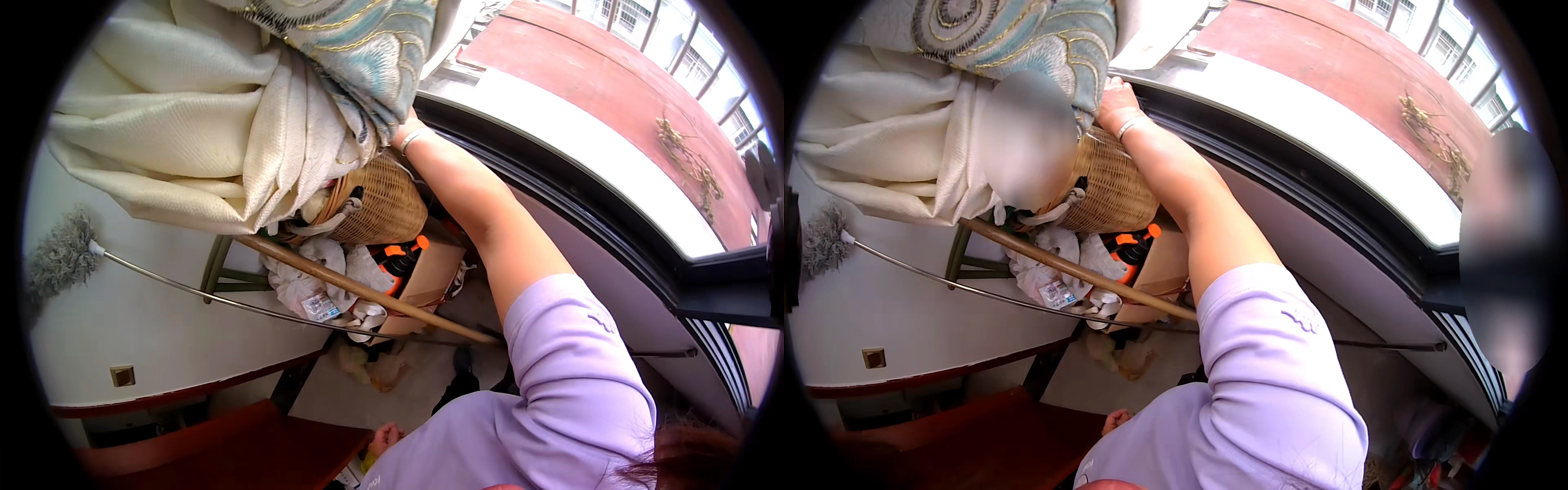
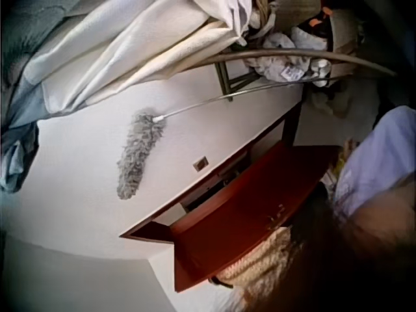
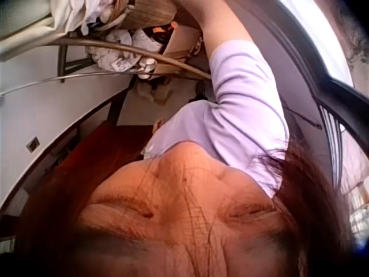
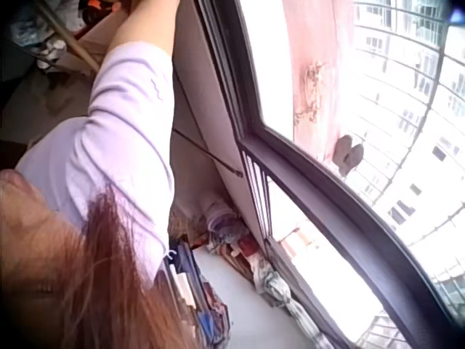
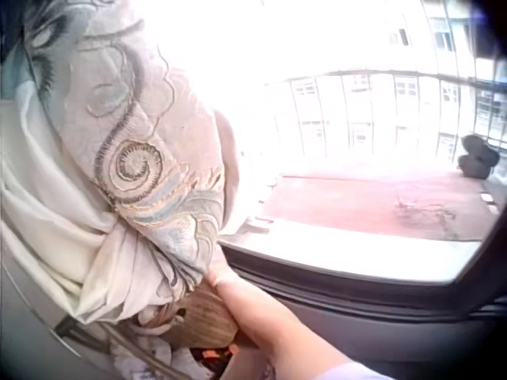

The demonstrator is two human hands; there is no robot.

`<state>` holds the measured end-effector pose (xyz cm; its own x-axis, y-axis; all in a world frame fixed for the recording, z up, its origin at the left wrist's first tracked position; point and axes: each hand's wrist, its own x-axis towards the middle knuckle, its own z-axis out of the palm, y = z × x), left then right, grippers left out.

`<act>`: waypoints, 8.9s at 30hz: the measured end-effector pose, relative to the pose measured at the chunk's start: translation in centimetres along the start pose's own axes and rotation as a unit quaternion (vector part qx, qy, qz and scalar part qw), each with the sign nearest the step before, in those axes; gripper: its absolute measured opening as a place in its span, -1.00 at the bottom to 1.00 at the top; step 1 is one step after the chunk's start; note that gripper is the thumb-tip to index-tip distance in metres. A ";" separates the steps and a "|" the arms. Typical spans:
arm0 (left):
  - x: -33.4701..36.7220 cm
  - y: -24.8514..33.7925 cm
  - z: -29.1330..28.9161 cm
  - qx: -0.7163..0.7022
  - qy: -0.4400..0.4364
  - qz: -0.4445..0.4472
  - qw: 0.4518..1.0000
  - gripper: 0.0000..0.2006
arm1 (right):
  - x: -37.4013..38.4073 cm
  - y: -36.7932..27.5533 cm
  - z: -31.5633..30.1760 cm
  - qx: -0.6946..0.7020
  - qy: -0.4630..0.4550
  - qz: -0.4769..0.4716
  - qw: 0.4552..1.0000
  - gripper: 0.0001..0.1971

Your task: The person cleans a window frame and glass using a sponge and a cloth. They wipe the frame, dip the sponge in a bucket of water, and continue cleaning the window. The person also uses a long-handled duster to clean the upper parts of the window.

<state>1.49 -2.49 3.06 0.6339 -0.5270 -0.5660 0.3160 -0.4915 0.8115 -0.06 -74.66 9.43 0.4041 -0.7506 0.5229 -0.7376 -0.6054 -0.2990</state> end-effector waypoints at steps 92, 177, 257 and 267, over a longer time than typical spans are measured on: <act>-2.8 -5.6 -1.2 -0.106 0.018 -0.095 0.990 -0.82 | 5.2 -2.0 10.1 0.045 -0.111 -0.024 0.992 -0.76; -0.8 20.8 27.7 0.099 -0.481 0.131 0.861 -0.58 | -40.5 -2.1 -36.4 -0.026 0.064 -0.014 0.998 -0.64; -12.6 22.0 56.6 0.489 -0.399 0.741 0.228 -0.68 | -63.9 2.8 -42.1 0.111 -0.015 0.483 0.868 -0.76; -12.2 20.8 55.3 0.375 -0.367 0.790 0.318 -0.88 | -65.7 2.0 -41.3 0.126 -0.032 0.523 0.842 -0.77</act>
<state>-38.71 -44.62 18.86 -0.8389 -0.4112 0.3566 -0.4184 0.9062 0.0605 -50.40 -15.61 7.45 -0.3607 -0.9165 -0.1733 -0.5731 0.3643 -0.7340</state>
